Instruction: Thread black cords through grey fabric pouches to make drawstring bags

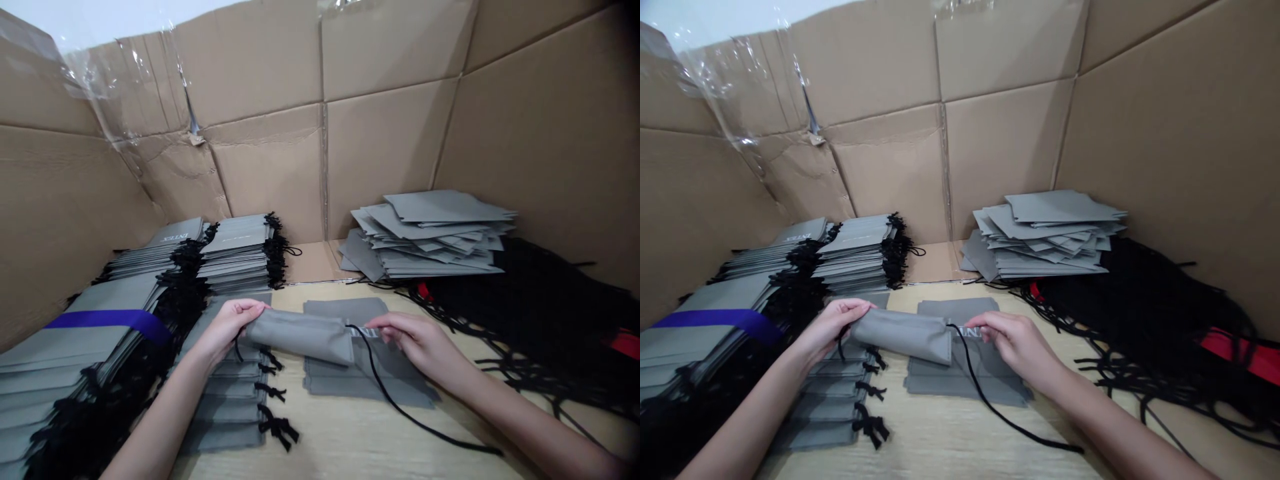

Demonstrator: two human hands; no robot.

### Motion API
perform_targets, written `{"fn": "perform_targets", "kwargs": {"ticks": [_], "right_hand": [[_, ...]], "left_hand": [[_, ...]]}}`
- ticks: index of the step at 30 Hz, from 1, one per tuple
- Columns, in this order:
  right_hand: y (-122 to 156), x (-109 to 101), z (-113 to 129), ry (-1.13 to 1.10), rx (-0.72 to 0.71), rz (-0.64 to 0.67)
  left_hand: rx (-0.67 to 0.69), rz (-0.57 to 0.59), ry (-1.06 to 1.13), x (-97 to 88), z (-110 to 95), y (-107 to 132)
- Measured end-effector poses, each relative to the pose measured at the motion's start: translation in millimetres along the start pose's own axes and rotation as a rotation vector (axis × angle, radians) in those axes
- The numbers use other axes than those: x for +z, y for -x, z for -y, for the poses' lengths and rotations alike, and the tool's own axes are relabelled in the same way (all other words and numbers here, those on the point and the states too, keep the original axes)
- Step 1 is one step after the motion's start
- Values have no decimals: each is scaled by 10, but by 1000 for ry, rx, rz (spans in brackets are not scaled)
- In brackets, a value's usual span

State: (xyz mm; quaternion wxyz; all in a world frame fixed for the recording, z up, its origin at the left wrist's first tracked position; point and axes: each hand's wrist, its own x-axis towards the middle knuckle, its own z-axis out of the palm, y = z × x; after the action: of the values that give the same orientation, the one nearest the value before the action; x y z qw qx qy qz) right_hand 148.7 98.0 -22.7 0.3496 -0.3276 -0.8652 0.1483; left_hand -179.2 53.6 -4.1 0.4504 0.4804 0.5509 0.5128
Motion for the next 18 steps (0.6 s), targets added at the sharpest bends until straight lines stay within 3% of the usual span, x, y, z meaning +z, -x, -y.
{"fn": "perform_targets", "kwargs": {"ticks": [18], "right_hand": [[44,174,141,-107,183,47]], "left_hand": [[31,4,67,231,119,7]]}}
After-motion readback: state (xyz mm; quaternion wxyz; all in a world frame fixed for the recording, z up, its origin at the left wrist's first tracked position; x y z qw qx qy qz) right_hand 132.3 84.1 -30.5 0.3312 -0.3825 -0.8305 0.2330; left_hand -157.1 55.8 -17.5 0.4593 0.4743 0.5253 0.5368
